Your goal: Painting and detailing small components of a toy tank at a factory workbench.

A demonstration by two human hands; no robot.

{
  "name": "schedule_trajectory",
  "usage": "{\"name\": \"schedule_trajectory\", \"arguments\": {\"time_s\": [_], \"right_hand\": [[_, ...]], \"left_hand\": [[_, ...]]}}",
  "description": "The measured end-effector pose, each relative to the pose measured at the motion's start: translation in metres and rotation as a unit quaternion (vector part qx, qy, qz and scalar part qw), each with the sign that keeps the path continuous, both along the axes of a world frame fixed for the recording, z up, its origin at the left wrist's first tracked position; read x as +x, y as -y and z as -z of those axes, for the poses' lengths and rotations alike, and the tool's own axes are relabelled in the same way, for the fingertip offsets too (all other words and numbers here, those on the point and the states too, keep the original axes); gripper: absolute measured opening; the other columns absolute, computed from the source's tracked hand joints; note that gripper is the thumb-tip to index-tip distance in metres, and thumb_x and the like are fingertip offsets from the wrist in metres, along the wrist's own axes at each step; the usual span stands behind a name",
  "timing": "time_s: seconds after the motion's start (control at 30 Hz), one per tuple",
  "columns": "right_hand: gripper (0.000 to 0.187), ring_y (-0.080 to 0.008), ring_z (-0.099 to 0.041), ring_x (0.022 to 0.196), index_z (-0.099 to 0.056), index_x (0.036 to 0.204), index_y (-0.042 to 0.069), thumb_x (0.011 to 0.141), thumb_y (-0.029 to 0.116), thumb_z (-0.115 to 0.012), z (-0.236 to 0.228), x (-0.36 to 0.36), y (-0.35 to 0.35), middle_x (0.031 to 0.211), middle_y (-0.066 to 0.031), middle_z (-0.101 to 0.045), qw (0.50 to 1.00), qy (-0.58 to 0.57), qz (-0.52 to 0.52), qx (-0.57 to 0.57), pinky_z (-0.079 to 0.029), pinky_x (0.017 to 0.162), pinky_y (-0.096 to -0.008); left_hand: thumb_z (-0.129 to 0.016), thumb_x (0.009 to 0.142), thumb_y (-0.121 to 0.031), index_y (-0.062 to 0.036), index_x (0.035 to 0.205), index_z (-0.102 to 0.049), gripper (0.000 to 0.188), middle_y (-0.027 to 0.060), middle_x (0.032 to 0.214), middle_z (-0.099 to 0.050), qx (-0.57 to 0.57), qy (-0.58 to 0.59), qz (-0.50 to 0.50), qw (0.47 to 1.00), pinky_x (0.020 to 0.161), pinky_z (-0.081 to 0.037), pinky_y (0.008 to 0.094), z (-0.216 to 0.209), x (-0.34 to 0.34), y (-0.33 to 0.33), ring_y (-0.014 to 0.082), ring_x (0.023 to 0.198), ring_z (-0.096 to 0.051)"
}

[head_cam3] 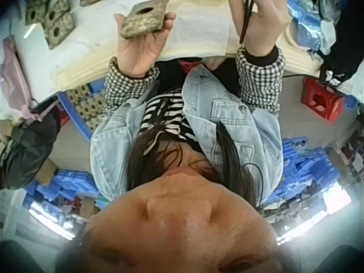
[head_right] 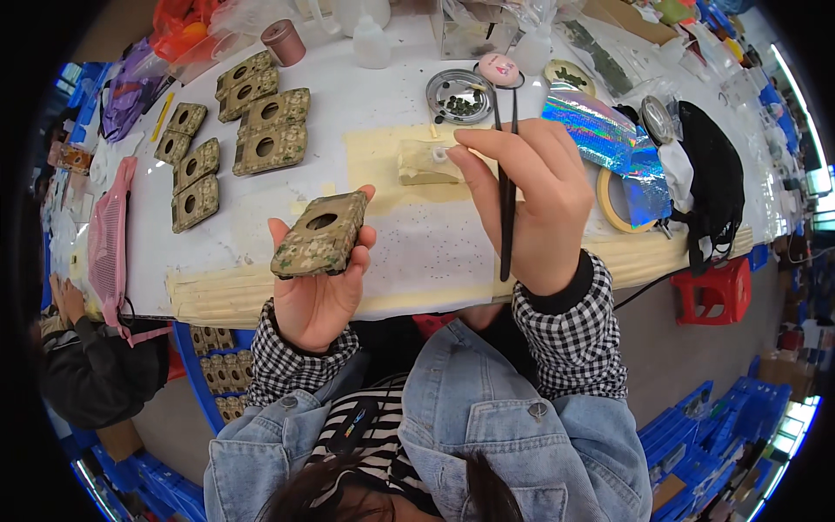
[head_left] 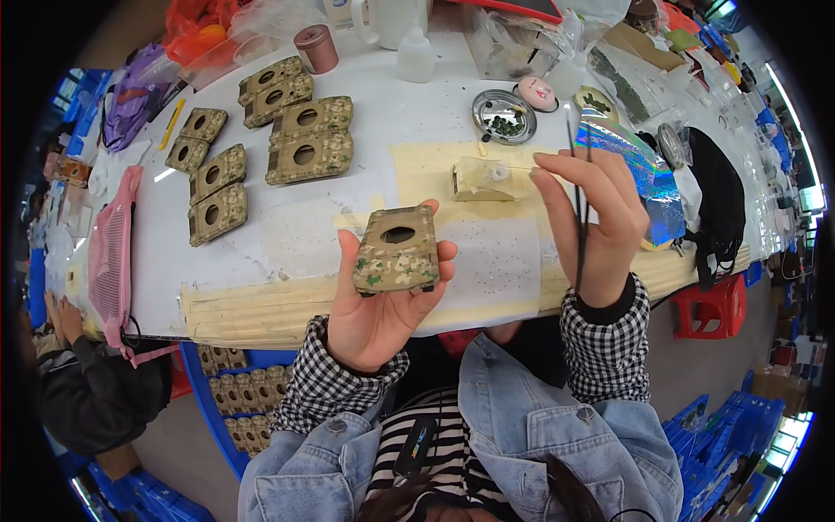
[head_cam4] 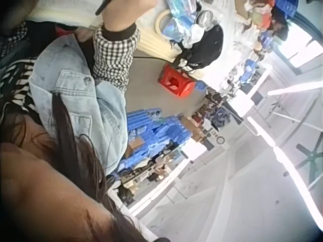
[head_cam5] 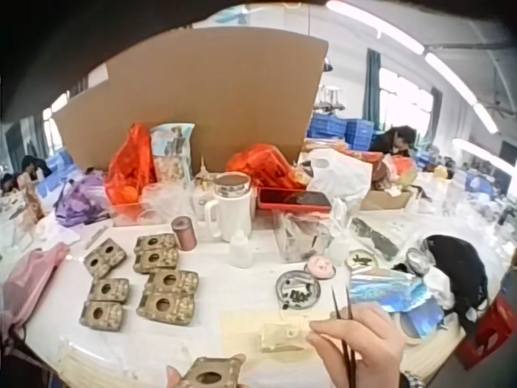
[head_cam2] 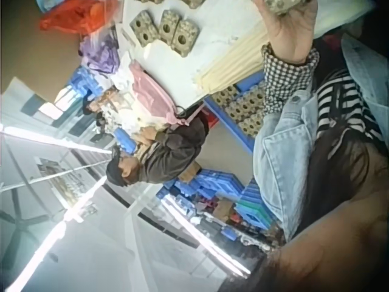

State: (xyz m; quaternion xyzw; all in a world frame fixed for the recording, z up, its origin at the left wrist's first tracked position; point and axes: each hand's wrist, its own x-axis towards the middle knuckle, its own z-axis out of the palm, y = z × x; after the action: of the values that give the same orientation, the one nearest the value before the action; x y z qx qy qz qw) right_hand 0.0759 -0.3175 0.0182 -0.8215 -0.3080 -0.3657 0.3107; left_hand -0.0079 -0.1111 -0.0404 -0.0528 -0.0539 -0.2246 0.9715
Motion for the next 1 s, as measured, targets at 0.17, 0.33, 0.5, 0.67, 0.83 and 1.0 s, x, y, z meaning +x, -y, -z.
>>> {"name": "schedule_trajectory", "arguments": {"time_s": [0.17,0.33,0.5,0.67,0.83,1.0], "right_hand": [[0.016,-0.0167,-0.052,0.071,-0.060,0.093,-0.001,0.078,-0.003,-0.064,-0.019,-0.035,-0.003,0.080,-0.0096,-0.060,0.959,-0.174,-0.165,0.151,-0.042,0.065,-0.0262],[0.009,-0.0124,-0.050,0.074,-0.056,0.095,0.000,0.087,0.004,-0.058,-0.010,-0.046,-0.013,0.084,-0.0072,-0.057,0.895,-0.301,-0.244,0.221,-0.041,0.067,-0.0236],[0.007,-0.0115,-0.052,0.073,-0.056,0.093,0.000,0.089,0.006,-0.057,-0.005,-0.050,-0.018,0.084,-0.0064,-0.056,0.876,-0.336,-0.240,0.250,-0.042,0.066,-0.0229],[0.006,-0.0112,-0.053,0.073,-0.056,0.091,0.000,0.089,0.005,-0.057,-0.006,-0.054,-0.017,0.084,-0.0065,-0.056,0.868,-0.363,-0.226,0.252,-0.042,0.066,-0.0227],[0.006,-0.0111,-0.053,0.072,-0.056,0.091,-0.001,0.088,0.004,-0.057,-0.005,-0.055,-0.016,0.083,-0.0064,-0.056,0.872,-0.357,-0.226,0.249,-0.042,0.066,-0.0227],[0.006,-0.0111,-0.053,0.073,-0.057,0.091,-0.001,0.088,0.004,-0.058,-0.006,-0.053,-0.014,0.083,-0.0064,-0.056,0.881,-0.347,-0.229,0.225,-0.042,0.065,-0.0227]], "left_hand": [[-0.034,0.091,-0.056,-0.0036,0.143,0.003,0.083,0.0309,0.127,-0.042,0.018,-0.013,0.024,0.999,0.097,-0.047,0.0386,-0.007,-0.009,0.009,0.0357,0.114,-0.052],[-0.025,0.092,-0.058,0.0005,0.138,-0.023,0.074,0.0276,0.128,-0.042,0.036,-0.003,0.037,0.999,0.097,-0.047,0.0387,-0.005,-0.012,0.017,0.0337,0.115,-0.050],[-0.024,0.092,-0.058,0.0006,0.136,-0.028,0.073,0.0250,0.129,-0.042,0.044,-0.026,0.033,0.998,0.099,-0.045,0.0384,-0.004,-0.014,0.020,0.0335,0.117,-0.049],[-0.023,0.093,-0.057,0.0006,0.136,-0.029,0.072,0.0242,0.129,-0.043,0.057,-0.028,0.030,0.998,0.100,-0.045,0.0383,-0.005,-0.016,0.022,0.0336,0.118,-0.048],[-0.022,0.093,-0.057,0.0006,0.136,-0.029,0.072,0.0238,0.129,-0.043,0.054,-0.020,0.032,0.998,0.100,-0.044,0.0384,-0.004,-0.017,0.022,0.0336,0.118,-0.048],[-0.022,0.093,-0.057,0.0004,0.136,-0.029,0.072,0.0234,0.130,-0.043,0.052,-0.020,0.033,0.998,0.100,-0.044,0.0382,-0.004,-0.018,0.022,0.0333,0.118,-0.048]]}}
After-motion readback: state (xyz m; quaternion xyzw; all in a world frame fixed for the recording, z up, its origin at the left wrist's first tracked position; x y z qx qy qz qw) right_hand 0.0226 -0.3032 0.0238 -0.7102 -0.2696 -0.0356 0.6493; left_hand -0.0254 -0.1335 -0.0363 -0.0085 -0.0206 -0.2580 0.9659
